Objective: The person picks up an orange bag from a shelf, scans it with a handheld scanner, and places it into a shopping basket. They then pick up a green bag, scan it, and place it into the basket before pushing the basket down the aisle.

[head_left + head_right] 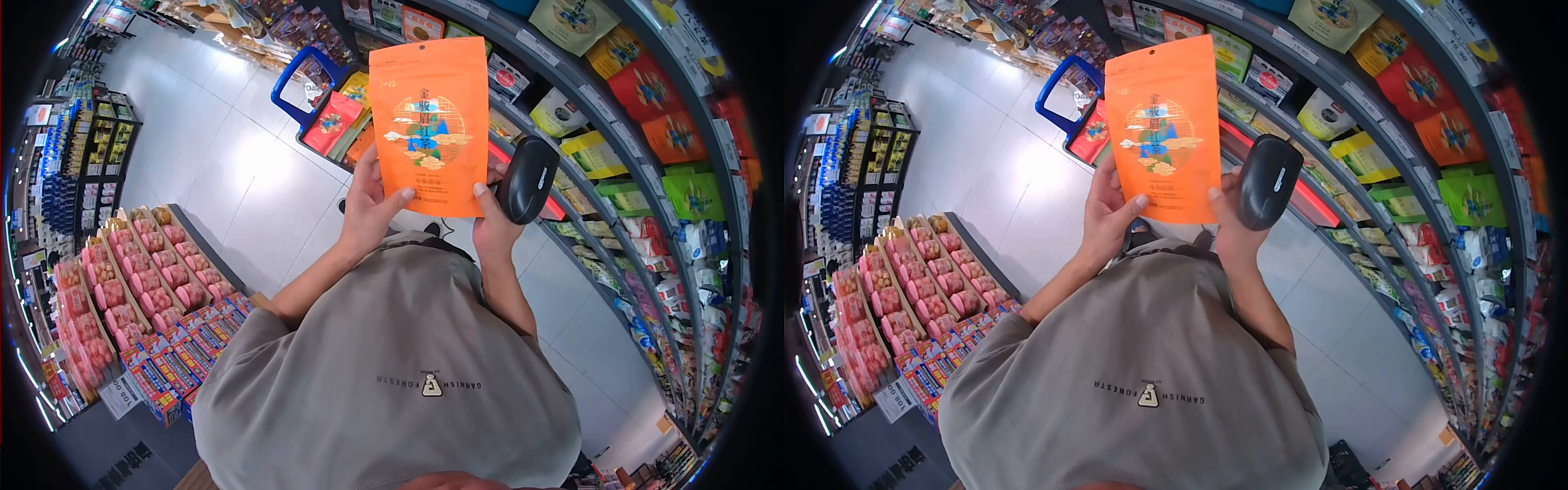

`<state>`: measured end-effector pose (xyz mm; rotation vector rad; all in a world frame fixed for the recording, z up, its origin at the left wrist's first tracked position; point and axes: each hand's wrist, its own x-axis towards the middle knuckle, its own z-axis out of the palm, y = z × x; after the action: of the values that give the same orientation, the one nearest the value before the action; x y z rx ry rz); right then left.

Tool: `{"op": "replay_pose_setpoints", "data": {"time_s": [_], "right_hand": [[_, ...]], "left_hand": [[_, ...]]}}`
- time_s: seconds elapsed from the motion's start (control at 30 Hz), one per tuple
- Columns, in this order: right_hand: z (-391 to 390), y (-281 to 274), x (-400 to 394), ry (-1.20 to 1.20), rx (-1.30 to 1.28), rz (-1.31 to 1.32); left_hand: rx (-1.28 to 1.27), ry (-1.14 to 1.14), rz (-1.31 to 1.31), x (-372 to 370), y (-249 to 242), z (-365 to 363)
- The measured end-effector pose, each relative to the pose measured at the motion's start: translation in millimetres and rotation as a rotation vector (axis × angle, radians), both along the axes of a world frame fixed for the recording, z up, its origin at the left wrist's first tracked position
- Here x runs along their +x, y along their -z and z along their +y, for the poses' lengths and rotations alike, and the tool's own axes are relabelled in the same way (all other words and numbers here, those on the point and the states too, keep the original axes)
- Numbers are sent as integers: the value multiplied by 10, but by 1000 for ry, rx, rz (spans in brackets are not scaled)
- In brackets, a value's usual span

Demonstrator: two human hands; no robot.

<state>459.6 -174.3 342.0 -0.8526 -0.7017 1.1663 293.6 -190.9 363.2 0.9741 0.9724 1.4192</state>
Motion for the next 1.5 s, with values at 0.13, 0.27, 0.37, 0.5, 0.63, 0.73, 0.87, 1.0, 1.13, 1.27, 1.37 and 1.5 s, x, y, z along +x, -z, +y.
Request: {"op": "replay_pose_setpoints", "data": {"time_s": [0.13,0.27,0.37,0.5,0.63,0.73,0.87,1.0,1.13,1.27,1.37,1.5], "right_hand": [[-237,-159,-53,-92,81,-332],[-367,-309,-107,-485,270,-570],[-420,-400,-134,-632,169,-461],[-378,-541,-69,-552,241,-474],[-394,-733,180,-971,-184,-284],[-410,-616,169,-1184,-50,-505],[-407,-679,49,-1236,23,-640],[-421,-668,-25,-1197,38,-600],[-431,-603,-33,-1250,14,-623],[-442,-598,-65,-1261,27,-750],[-463,-580,-120,-1232,84,-776],[-468,-626,-180,-1215,37,-691]], "left_hand": [[-206,40,-376,29,151,4],[-584,-27,-529,32,343,-6],[-683,-6,-939,-81,511,-60],[-291,356,-1010,-191,315,29],[61,504,-1161,-303,651,231],[56,426,-1066,-400,683,252],[102,404,-1002,-465,721,350],[205,466,-974,-510,795,453],[230,456,-960,-502,798,458],[249,468,-974,-510,851,462],[271,495,-996,-535,905,476],[259,461,-982,-584,892,429]]}}
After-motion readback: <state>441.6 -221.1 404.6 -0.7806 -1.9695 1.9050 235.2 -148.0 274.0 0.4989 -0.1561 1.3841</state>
